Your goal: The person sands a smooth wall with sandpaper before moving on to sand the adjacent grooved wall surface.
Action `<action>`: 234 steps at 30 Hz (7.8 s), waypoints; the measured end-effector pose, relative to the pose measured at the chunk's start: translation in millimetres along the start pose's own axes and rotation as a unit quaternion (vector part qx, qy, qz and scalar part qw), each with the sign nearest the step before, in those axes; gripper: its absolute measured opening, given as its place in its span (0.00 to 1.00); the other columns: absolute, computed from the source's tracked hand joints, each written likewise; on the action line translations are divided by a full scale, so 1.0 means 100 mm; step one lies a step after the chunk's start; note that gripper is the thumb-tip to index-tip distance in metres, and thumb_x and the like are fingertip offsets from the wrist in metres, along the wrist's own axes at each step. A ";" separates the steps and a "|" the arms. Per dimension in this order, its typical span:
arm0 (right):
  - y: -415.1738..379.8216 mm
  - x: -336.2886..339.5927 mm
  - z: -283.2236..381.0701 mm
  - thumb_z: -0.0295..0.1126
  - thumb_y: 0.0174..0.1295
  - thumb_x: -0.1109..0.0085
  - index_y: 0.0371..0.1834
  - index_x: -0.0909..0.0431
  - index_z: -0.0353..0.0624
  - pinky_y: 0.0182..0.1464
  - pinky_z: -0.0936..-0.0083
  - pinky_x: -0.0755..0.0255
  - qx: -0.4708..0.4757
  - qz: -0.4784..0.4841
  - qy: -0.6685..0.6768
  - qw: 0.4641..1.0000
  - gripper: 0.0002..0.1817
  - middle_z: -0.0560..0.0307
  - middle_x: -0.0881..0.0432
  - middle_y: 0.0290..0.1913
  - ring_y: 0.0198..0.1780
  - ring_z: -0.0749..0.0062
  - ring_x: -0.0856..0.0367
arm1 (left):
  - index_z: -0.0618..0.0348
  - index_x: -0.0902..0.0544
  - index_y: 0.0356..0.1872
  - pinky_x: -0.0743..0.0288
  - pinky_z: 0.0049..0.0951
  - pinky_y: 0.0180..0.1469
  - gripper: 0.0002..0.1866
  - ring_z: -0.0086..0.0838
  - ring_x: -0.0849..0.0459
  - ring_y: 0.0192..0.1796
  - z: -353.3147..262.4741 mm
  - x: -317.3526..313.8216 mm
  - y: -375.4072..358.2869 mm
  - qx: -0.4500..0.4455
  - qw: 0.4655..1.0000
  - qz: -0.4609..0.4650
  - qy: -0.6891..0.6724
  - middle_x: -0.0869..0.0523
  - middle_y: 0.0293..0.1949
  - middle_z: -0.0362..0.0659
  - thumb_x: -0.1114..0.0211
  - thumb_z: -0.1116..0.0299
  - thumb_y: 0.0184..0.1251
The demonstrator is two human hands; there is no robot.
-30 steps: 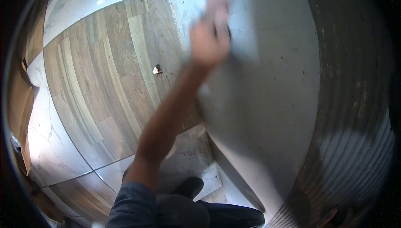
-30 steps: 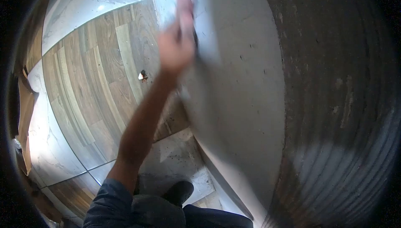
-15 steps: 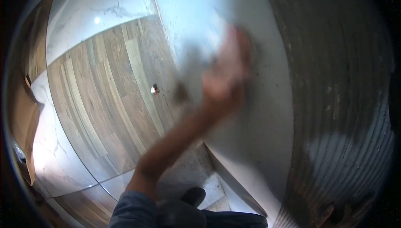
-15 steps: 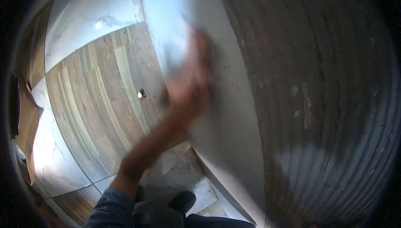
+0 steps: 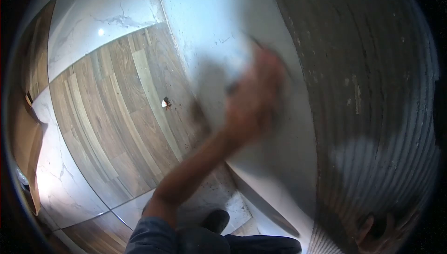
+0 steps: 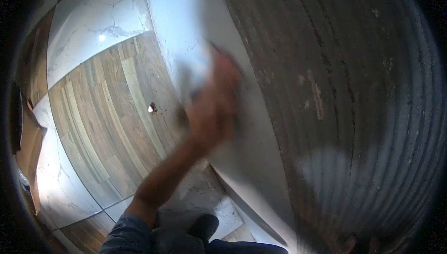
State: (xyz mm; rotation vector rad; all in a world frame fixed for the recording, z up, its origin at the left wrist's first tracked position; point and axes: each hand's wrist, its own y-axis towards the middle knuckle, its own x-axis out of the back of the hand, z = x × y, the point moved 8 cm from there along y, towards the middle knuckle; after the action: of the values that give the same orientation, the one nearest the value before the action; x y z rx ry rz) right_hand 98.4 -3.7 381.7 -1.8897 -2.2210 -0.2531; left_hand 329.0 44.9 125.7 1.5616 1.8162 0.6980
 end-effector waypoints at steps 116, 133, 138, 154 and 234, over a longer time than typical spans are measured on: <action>0.01 0.22 1.72 0.37 0.62 0.37 0.52 0.21 0.42 0.48 0.76 0.26 -0.079 -0.042 0.960 0.264 0.18 0.60 0.16 0.45 0.40 0.77 0.19 | 0.62 0.13 0.38 0.23 0.27 0.46 0.14 0.23 0.17 0.39 -1.88 0.27 -0.11 0.132 0.564 0.809 -0.098 0.12 0.35 0.41 0.31 0.59 0.62; 0.98 -0.63 2.77 0.42 0.64 0.49 0.57 0.27 0.36 0.67 0.65 0.40 0.272 -0.183 0.256 0.909 0.24 0.53 0.21 0.53 0.61 0.63 0.26 | 0.63 0.15 0.45 0.30 0.27 0.54 0.20 0.24 0.17 0.47 -0.42 2.12 -1.74 0.553 0.819 0.010 -0.154 0.12 0.41 0.42 0.43 0.54 0.73; 0.59 -0.86 3.11 0.46 0.63 0.47 0.60 0.28 0.35 0.61 0.63 0.32 0.338 0.132 0.233 0.902 0.28 0.48 0.19 0.49 0.53 0.61 0.21 | 0.62 0.14 0.42 0.30 0.29 0.54 0.20 0.26 0.17 0.48 -0.33 2.25 -1.33 0.522 0.837 0.000 -0.166 0.12 0.40 0.41 0.44 0.54 0.73; 1.76 -0.77 2.88 0.39 0.58 0.41 0.52 0.24 0.46 0.58 0.59 0.32 0.218 0.018 0.288 0.932 0.19 0.48 0.20 0.49 0.53 0.60 0.23 | 0.66 0.14 0.40 0.28 0.22 0.51 0.19 0.21 0.18 0.44 -0.21 1.77 -1.58 0.575 0.785 0.009 -0.230 0.12 0.37 0.41 0.38 0.57 0.70; -0.27 -1.34 3.86 0.27 0.61 0.54 0.67 0.37 0.35 0.73 0.68 0.49 0.241 0.100 0.340 0.904 0.28 0.43 0.36 0.69 0.73 0.53 0.46 | 0.65 0.14 0.26 0.22 0.26 0.35 0.24 0.25 0.15 0.26 -0.46 0.84 -1.43 0.551 0.832 -0.055 0.013 0.13 0.23 0.43 0.44 0.52 0.70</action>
State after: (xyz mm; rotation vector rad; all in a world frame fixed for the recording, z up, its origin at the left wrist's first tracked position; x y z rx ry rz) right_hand 72.9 -31.7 -26.0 -1.4414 -1.4463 -0.2478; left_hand 193.3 106.0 39.1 2.0469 2.4703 -0.5532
